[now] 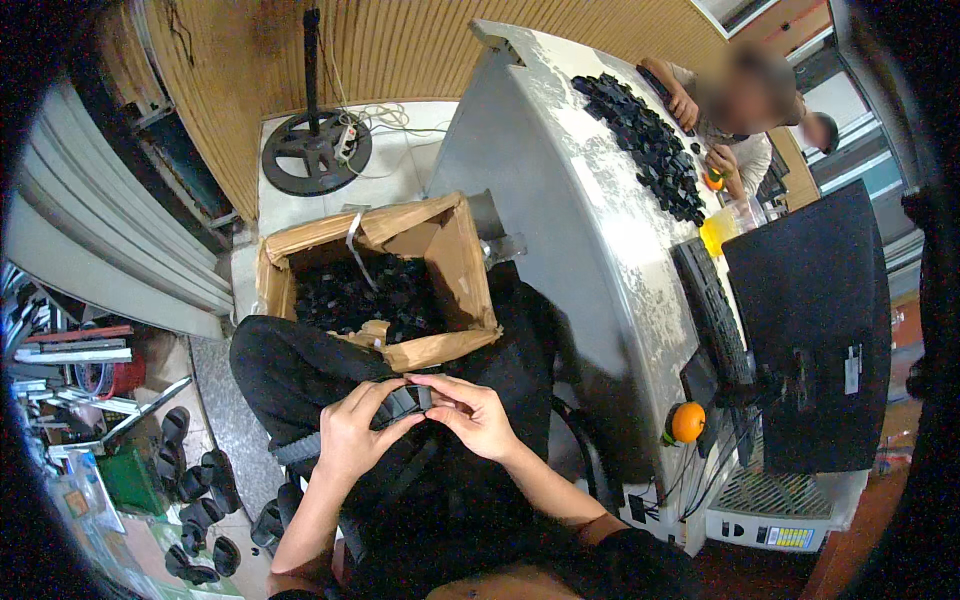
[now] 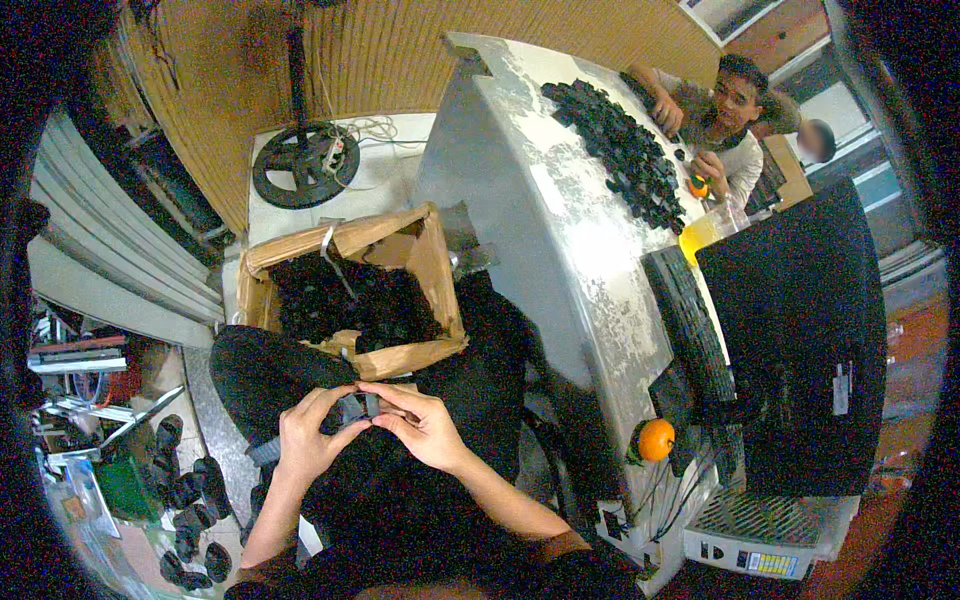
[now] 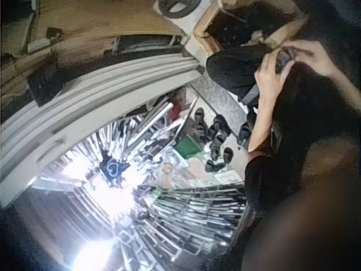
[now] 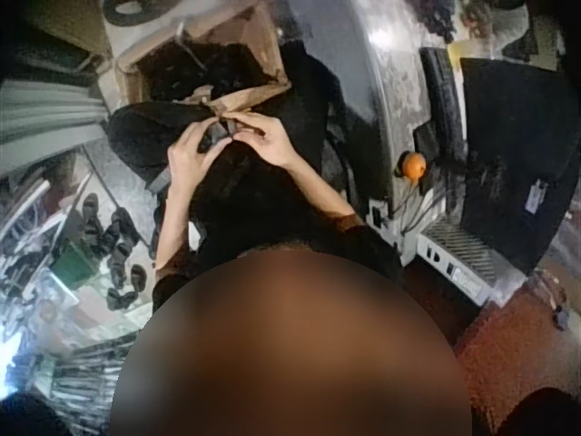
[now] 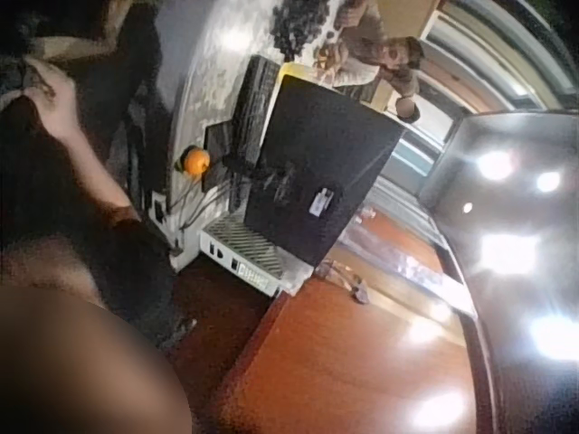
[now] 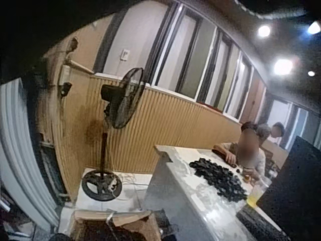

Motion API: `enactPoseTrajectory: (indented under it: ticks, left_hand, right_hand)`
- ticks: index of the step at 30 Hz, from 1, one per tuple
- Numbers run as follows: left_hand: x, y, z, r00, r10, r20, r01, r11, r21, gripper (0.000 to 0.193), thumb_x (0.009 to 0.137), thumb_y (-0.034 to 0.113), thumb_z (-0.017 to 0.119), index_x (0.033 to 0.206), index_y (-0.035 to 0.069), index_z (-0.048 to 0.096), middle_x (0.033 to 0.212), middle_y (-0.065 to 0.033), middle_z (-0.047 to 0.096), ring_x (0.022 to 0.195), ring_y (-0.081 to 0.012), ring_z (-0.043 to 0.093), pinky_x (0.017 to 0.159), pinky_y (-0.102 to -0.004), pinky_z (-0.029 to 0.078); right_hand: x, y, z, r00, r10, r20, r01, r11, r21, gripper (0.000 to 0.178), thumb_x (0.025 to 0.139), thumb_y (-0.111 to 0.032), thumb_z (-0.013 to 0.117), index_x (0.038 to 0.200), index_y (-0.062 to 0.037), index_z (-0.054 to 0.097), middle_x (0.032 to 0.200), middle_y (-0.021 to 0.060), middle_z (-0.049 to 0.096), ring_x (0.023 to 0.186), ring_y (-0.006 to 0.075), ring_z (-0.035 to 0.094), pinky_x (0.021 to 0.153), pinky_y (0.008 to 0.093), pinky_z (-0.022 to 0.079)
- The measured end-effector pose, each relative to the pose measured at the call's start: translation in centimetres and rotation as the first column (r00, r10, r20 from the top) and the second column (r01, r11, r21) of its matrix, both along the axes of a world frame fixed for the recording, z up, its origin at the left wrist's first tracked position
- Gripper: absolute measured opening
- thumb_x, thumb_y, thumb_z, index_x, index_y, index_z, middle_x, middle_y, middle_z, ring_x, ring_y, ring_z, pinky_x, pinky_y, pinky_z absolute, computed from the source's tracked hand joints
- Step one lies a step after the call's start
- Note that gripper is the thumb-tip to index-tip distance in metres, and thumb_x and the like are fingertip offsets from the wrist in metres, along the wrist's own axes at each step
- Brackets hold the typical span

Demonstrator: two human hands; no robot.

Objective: The person repeatedly picks small black plastic pieces from a table and snaps them into a segmented plastic holder. They handle the pieces one at a time, rotating the holder as needed, and continue filling it throughout the clip.

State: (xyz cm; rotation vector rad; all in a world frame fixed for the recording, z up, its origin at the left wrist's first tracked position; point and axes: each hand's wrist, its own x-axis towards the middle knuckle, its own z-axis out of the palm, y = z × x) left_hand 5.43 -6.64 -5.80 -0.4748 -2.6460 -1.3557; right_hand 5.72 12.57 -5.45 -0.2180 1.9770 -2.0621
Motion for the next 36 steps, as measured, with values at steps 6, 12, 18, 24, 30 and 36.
enactPoseTrajectory:
  ticks: [6, 12, 18, 24, 30, 36]
  left_hand:
    - [0.0, 0.2, -0.3, 0.999, 0.016, -0.033, -0.015, 0.999, 0.042, 0.046, 0.069, 0.03, 0.081, 0.106, 0.007, 0.066, 0.09, -0.0101, 0.067, 0.077, -0.0272, 0.067, 0.066, -0.0351, 0.055]
    - [0.1, 0.1, -0.2, 0.999, -0.043, -0.001, 0.043, 0.997, 0.063, 0.045, 0.07, 0.028, 0.081, 0.107, 0.007, 0.066, 0.091, -0.0103, 0.067, 0.078, -0.0278, 0.068, 0.067, -0.0355, 0.055]
    - [0.3, 0.5, 0.1, 0.999, -0.029, 0.019, 0.028, 0.998, 0.06, 0.047, 0.069, 0.028, 0.082, 0.108, 0.007, 0.066, 0.089, -0.0105, 0.067, 0.075, -0.0276, 0.068, 0.065, -0.0349, 0.055]
    - [0.3, 0.1, 0.3, 1.0, 0.007, 0.011, -0.008, 0.998, 0.068, 0.051, 0.067, 0.031, 0.082, 0.107, 0.007, 0.065, 0.088, -0.011, 0.067, 0.076, -0.0274, 0.067, 0.065, -0.0349, 0.054]
    - [0.3, -0.1, 0.5, 1.0, -0.009, 0.006, 0.008, 0.997, 0.071, 0.051, 0.066, 0.032, 0.082, 0.107, 0.006, 0.065, 0.089, -0.0106, 0.067, 0.078, -0.0275, 0.068, 0.066, -0.0359, 0.054]
    - [0.3, -0.3, 0.8, 1.0, -0.024, -0.018, 0.023, 0.997, -0.067, 0.05, 0.068, 0.034, 0.08, 0.105, 0.006, 0.064, 0.086, -0.0093, 0.067, 0.073, -0.027, 0.067, 0.064, -0.0357, 0.054]
  right_hand:
    - [-0.3, 0.7, 1.4, 0.995, 0.045, -0.092, -0.013, 0.946, 0.323, 0.039, 0.08, 0.001, 0.069, 0.119, -0.0022, 0.063, 0.114, 0.0127, 0.065, 0.091, 0.0155, 0.064, 0.079, 0.0283, 0.053]
    - [-0.3, 0.2, 0.6, 0.994, -0.013, -0.109, 0.038, 0.971, 0.236, 0.036, 0.08, 0.003, 0.068, 0.115, -0.0011, 0.065, 0.112, 0.0146, 0.065, 0.091, 0.0174, 0.065, 0.081, 0.0287, 0.053]
    - [0.6, 0.3, -1.2, 0.996, -0.028, -0.081, 0.045, 0.975, 0.216, 0.035, 0.083, 0.005, 0.064, 0.118, 0.0017, 0.059, 0.12, 0.0162, 0.061, 0.104, 0.0206, 0.063, 0.088, 0.0313, 0.052]
    - [1.8, -0.9, -2.9, 0.991, -0.128, -0.03, 0.115, 0.953, -0.279, 0.029, 0.088, 0.001, 0.061, 0.115, 0.0013, 0.051, 0.128, 0.0199, 0.054, 0.118, 0.026, 0.055, 0.1, 0.038, 0.046]
    - [1.7, -0.9, -3.2, 0.994, -0.088, -0.059, 0.063, 0.938, -0.341, 0.026, 0.089, 0.0, 0.061, 0.113, 0.0018, 0.052, 0.127, 0.0224, 0.054, 0.119, 0.0281, 0.055, 0.096, 0.0398, 0.05]
    - [1.2, -1.0, -3.0, 0.98, -0.096, -0.176, 0.048, 0.964, -0.262, 0.026, 0.089, -0.002, 0.061, 0.113, 0.0028, 0.052, 0.124, 0.0228, 0.055, 0.118, 0.0298, 0.055, 0.088, 0.035, 0.055]
